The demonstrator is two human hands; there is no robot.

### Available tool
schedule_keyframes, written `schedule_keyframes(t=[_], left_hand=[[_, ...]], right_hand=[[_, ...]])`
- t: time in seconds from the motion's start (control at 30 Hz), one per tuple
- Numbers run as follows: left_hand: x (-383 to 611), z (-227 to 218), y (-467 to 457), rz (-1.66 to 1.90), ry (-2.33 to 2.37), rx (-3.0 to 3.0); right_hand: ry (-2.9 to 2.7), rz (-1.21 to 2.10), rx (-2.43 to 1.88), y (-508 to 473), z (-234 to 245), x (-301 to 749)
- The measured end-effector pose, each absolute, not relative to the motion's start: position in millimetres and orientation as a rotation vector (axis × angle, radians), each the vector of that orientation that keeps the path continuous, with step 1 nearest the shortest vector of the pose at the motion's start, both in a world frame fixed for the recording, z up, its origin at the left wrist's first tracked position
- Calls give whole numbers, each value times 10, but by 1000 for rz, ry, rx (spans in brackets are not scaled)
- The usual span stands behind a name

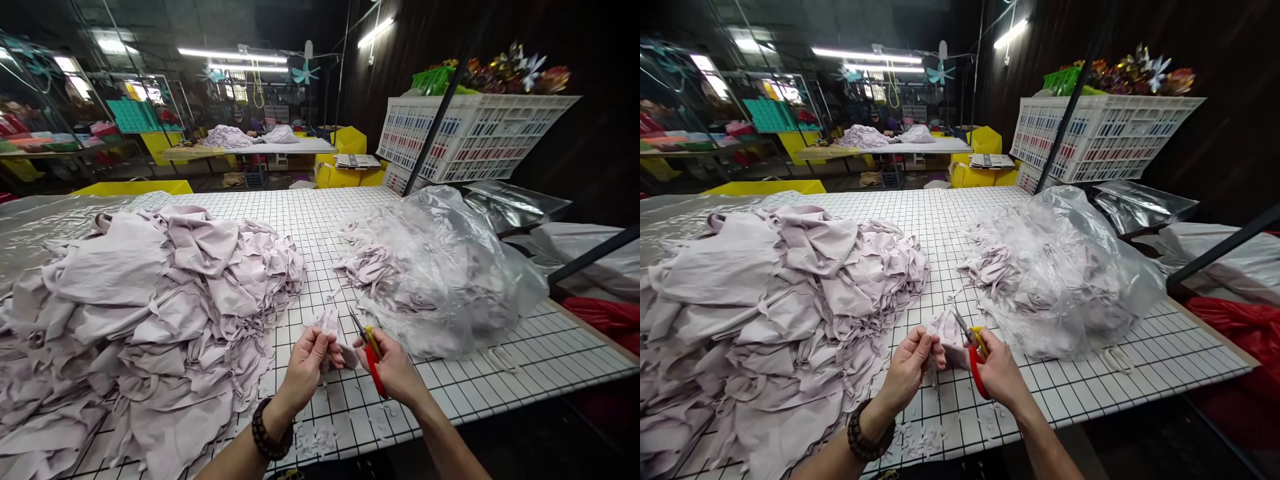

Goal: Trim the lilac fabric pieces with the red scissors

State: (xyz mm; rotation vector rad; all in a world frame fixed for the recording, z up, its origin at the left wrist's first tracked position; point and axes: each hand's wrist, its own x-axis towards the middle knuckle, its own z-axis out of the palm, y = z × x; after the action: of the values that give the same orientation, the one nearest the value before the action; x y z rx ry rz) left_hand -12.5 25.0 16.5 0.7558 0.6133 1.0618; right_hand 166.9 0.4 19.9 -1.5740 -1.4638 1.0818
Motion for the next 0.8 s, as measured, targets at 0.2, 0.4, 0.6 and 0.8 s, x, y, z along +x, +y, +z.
schedule_keyframes(t=[0.2,0.4,0.6,0.8], left_hand=[[-132,150,234,1032,688,1077],[-188,114,211,954,738,1269],[-242,78,214,948,785,1420],[-269,140,214,938,794,1508]], right_hand=[[-1859,689,-1722,-195,449,1693],[-1934,566,-1747,-181,464,1634],[-1955,490,-1747,-184,519,1609],[-1992,459,-1817,-200,524,1586]])
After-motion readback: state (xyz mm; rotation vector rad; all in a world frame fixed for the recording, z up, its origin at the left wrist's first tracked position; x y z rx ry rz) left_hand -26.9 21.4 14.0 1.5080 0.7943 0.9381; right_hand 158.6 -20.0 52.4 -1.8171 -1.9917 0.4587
